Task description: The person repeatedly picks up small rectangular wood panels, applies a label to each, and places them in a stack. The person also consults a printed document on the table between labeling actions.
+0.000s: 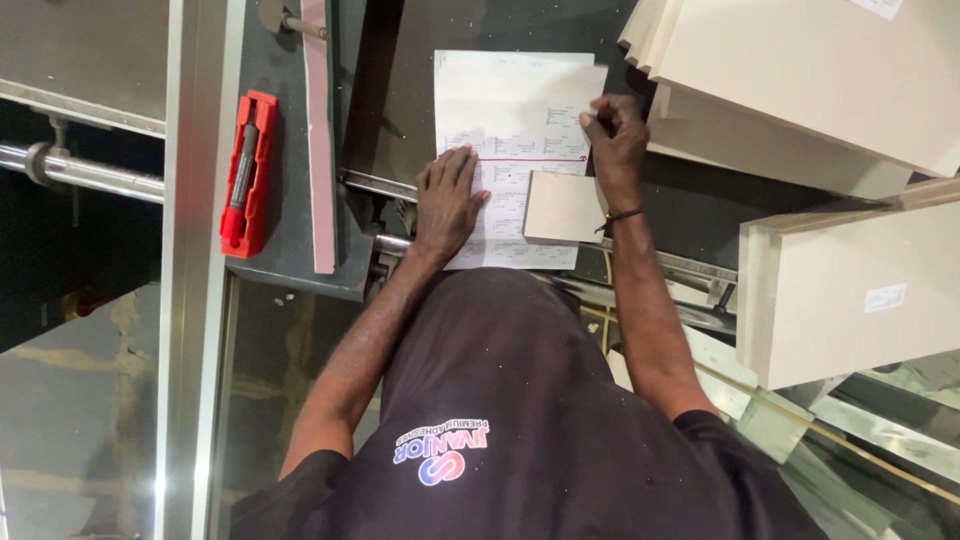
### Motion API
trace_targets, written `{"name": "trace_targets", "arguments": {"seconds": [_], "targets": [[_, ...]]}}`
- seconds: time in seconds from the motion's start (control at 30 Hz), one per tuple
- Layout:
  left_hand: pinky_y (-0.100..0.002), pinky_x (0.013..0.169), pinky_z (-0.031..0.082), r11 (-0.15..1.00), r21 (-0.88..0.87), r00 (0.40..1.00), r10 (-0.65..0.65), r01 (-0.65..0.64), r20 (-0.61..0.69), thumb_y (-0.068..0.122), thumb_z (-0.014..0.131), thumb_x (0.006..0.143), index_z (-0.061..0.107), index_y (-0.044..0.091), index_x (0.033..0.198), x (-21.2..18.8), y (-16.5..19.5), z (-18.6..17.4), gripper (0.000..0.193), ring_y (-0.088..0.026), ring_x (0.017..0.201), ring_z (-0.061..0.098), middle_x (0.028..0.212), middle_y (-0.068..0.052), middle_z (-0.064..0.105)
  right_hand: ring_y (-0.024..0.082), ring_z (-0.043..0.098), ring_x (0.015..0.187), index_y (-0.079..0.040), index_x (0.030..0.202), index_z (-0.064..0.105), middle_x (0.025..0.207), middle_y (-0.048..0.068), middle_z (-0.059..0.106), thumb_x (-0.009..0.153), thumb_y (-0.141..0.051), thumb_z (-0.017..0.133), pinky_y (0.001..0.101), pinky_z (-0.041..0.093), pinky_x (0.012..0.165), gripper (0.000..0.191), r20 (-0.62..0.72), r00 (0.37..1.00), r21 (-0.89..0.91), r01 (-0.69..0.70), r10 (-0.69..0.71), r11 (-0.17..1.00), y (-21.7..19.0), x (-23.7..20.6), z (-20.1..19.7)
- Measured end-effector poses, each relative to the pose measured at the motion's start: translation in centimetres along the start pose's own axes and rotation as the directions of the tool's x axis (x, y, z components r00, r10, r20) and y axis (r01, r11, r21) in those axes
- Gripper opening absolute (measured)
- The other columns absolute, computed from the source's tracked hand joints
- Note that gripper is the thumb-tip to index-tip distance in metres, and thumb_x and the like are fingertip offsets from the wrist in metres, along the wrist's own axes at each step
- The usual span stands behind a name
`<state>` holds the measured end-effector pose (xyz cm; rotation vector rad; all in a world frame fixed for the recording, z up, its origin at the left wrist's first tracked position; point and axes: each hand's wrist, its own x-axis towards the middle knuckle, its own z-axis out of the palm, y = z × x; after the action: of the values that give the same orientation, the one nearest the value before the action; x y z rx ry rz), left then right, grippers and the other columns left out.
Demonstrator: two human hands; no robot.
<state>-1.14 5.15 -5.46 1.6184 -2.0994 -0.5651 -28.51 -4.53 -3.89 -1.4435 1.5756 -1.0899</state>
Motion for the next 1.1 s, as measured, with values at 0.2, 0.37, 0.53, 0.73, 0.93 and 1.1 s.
{"name": "trace_targets", "arguments": {"seconds": [0.2, 0.37, 0.53, 0.73, 0.93, 1.1], "targets": [[-0.048, 0.116, 0.033, 1.000, -0.011, 1.000, 0.007, -0.007, -0.013, 0.028, 0.077, 0.095, 0.054, -0.003, 0.145, -0.2, -0.1, -0.1, 0.063, -0.031, 0.143, 0.040, 0.153, -0.014, 0.048, 0.006, 0.064, 0.088, 0.002, 0.126, 0.070, 0.103, 0.002, 0.074, 0.093, 0.004, 0.078, 0.0216, 0.056, 0.080, 0.034, 0.047, 0.992, 0.117, -0.119, 0.114, 0.986, 0.0, 0.6, -0.1], [-0.049, 0.115, 0.034, 1.000, 0.001, 0.999, 0.024, -0.024, -0.023, 0.029, 0.077, 0.094, 0.054, -0.003, 0.144, 0.2, -0.2, -0.1, 0.064, -0.031, 0.140, 0.043, 0.149, -0.015, 0.050, 0.007, 0.066, 0.087, 0.004, 0.118, 0.073, 0.103, 0.004, 0.075, 0.090, 0.005, 0.081, 0.0224, 0.057, 0.080, 0.029, 0.038, 0.989, 0.182, -0.148, 0.143, 0.972, -0.1, 1.1, 0.0], [-0.049, 0.106, 0.038, 0.998, 0.063, 0.998, -0.019, 0.015, 0.060, 0.034, 0.079, 0.094, 0.054, 0.005, 0.147, 4.0, 0.4, -0.5, 0.065, -0.029, 0.122, 0.052, 0.127, -0.015, 0.059, 0.008, 0.068, 0.085, 0.003, 0.108, 0.076, 0.097, 0.005, 0.077, 0.089, 0.004, 0.082, 0.0233, 0.058, 0.078, 0.020, 0.006, 0.991, 0.136, -0.130, 0.130, 0.982, -0.3, 1.2, 0.0], [-0.050, 0.086, 0.044, 0.976, 0.206, 0.975, 0.027, -0.074, 0.222, 0.065, 0.088, 0.061, 0.041, 0.024, 0.154, 11.0, 1.3, -0.8, 0.112, -0.030, 0.093, 0.059, 0.102, -0.016, 0.060, 0.011, 0.071, 0.084, 0.001, 0.103, 0.079, 0.095, 0.007, 0.079, 0.087, 0.002, 0.083, 0.0259, 0.058, 0.077, 0.017, -0.065, 0.996, -0.066, -0.065, 0.060, 0.996, -1.4, 0.8, 0.3], [-0.047, 0.083, 0.043, 0.963, 0.267, 0.944, -0.050, -0.040, 0.325, 0.070, 0.091, 0.044, 0.032, 0.026, 0.159, 13.3, 1.4, -1.1, 0.137, -0.027, 0.085, 0.063, 0.100, -0.014, 0.060, 0.017, 0.074, 0.090, 0.001, 0.099, 0.078, 0.097, 0.010, 0.078, 0.087, 0.006, 0.080, 0.0279, 0.058, 0.080, 0.013, -0.083, 0.994, -0.075, 0.069, -0.075, 0.995, -2.3, 0.3, 0.7], [-0.047, 0.080, 0.042, 0.963, 0.263, 0.958, -0.016, -0.062, 0.285, 0.063, 0.095, 0.039, 0.032, 0.020, 0.159, 13.1, 1.2, -0.8, 0.142, -0.027, 0.078, 0.064, 0.097, -0.014, 0.060, 0.022, 0.074, 0.099, -0.001, 0.098, 0.078, 0.109, 0.011, 0.075, 0.090, 0.006, 0.078, 0.0322, 0.060, 0.085, 0.010, -0.045, 0.986, -0.202, 0.150, -0.162, 0.968, -3.3, -0.3, 0.5]]}}
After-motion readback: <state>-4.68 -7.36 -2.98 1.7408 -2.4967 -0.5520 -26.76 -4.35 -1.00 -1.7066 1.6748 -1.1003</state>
